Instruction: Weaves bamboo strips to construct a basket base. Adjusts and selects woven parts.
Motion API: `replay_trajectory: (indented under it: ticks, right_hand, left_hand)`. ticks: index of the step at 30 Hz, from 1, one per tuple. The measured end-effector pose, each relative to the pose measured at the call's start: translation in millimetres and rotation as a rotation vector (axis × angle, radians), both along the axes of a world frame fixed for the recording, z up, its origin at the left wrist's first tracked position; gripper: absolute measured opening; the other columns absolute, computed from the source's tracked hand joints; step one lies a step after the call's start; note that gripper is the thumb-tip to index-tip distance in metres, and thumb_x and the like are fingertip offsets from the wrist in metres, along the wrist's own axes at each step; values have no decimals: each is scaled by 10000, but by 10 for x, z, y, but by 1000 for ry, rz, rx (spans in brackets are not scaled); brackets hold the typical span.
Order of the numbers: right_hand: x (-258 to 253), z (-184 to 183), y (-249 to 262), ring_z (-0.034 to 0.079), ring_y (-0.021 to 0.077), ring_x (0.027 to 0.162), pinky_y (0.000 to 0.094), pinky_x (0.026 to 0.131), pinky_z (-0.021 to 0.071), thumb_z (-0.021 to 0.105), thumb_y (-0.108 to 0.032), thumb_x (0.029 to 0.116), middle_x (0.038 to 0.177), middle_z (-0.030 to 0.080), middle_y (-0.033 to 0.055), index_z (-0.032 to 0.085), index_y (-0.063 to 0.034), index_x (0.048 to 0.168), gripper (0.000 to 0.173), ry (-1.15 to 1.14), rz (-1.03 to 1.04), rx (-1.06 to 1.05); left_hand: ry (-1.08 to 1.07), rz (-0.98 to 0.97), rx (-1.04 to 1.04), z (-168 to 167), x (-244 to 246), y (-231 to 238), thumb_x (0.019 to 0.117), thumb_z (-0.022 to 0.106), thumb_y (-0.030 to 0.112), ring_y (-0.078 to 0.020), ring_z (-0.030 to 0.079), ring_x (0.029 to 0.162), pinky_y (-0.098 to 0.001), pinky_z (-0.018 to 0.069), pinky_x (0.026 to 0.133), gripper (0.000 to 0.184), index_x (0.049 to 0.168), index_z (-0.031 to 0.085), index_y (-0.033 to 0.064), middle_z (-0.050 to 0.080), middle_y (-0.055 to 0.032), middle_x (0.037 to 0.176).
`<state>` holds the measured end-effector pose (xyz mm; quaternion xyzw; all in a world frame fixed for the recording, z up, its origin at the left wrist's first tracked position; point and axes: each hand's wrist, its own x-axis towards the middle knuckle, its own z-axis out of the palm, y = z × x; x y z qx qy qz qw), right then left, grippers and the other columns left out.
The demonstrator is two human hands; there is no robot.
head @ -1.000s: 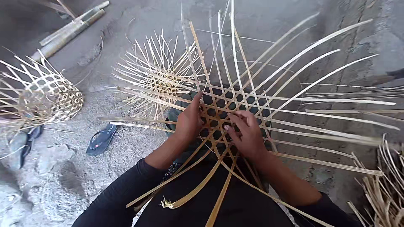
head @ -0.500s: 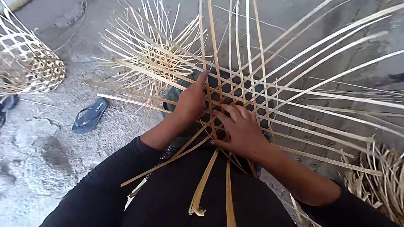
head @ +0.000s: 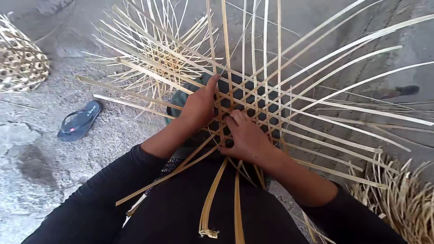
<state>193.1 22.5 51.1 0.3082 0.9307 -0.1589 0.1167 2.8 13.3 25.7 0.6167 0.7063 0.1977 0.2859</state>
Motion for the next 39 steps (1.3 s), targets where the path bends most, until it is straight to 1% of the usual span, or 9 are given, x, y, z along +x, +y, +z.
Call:
replay_trajectory:
  ticks: [9, 11, 13, 16, 20, 22, 26, 36, 39]
  right_hand:
    - [-16, -43, 29, 572, 332, 1217, 423, 972, 523, 789, -585, 795, 1287, 574, 175, 622, 31, 1296, 811, 8, 73, 42]
    - [47, 2, 100, 577, 321, 1203, 442, 974, 527, 770, -615, 820, 1274, 585, 154, 630, -6, 1319, 800, 74, 54, -24]
    - [178, 89, 215, 619, 286, 1183, 466, 965, 547, 726, -583, 883, 1319, 611, 141, 622, -60, 1382, 730, 201, -42, -137]
    - [408, 221, 355, 671, 221, 1045, 424, 837, 592, 713, -432, 956, 1333, 609, 100, 595, -156, 1413, 547, 285, -202, -193]
    - [467, 150, 159, 632, 276, 1155, 490, 904, 576, 832, -423, 840, 1339, 593, 118, 624, -170, 1391, 641, 164, -113, -149]
    - [384, 114, 3, 573, 336, 1256, 518, 969, 537, 815, -407, 851, 1410, 547, 149, 601, -165, 1418, 653, 48, -68, -115]
    - [300, 73, -82, 553, 347, 1272, 501, 951, 531, 769, -389, 876, 1488, 482, 153, 576, -203, 1446, 630, -44, -46, -104]
    - [253, 184, 98, 584, 345, 1237, 503, 949, 539, 751, -396, 909, 1471, 482, 163, 608, -176, 1400, 556, -131, 55, -220]
    - [185, 388, 368, 662, 303, 1131, 532, 939, 551, 678, -463, 972, 1362, 621, 110, 649, -174, 1375, 497, -96, 96, -251]
  left_hand:
    - [-51, -32, -20, -36, -74, 53, 997, 515, -27, -324, 709, 768, -519, 587, 746, 698, 1610, 214, 118, 689, -184, 970]
    - [-79, -21, 6, -38, -88, 32, 1039, 479, 6, -296, 700, 715, -489, 592, 716, 630, 1607, 228, 117, 679, -163, 896]
    - [-116, -6, 29, -22, -109, 8, 1059, 465, 29, -276, 712, 705, -475, 608, 714, 593, 1600, 243, 122, 688, -164, 932]
    - [-142, 9, 47, -18, -121, -19, 1066, 449, 34, -269, 722, 724, -472, 615, 712, 567, 1594, 264, 128, 697, -170, 1007]
    - [-85, 26, 24, -15, -84, 2, 1020, 506, -11, -305, 722, 770, -505, 602, 740, 656, 1605, 247, 134, 704, -173, 1024]
    - [-36, 22, 33, -7, -56, 16, 1018, 500, -11, -325, 727, 794, -522, 597, 756, 649, 1602, 249, 118, 709, -176, 1004]
    - [0, 32, 49, 0, -32, -1, 1036, 454, 6, -345, 725, 805, -542, 596, 763, 606, 1601, 262, 111, 692, -190, 1003]
    - [-121, 117, 268, -151, -8, -185, 1070, 445, 63, -273, 716, 716, -479, 618, 683, 524, 1575, 310, 85, 691, -161, 974]
    - [-144, 169, 340, -231, 41, -219, 1062, 473, 65, -259, 698, 664, -461, 617, 640, 531, 1571, 324, 95, 682, -173, 983]
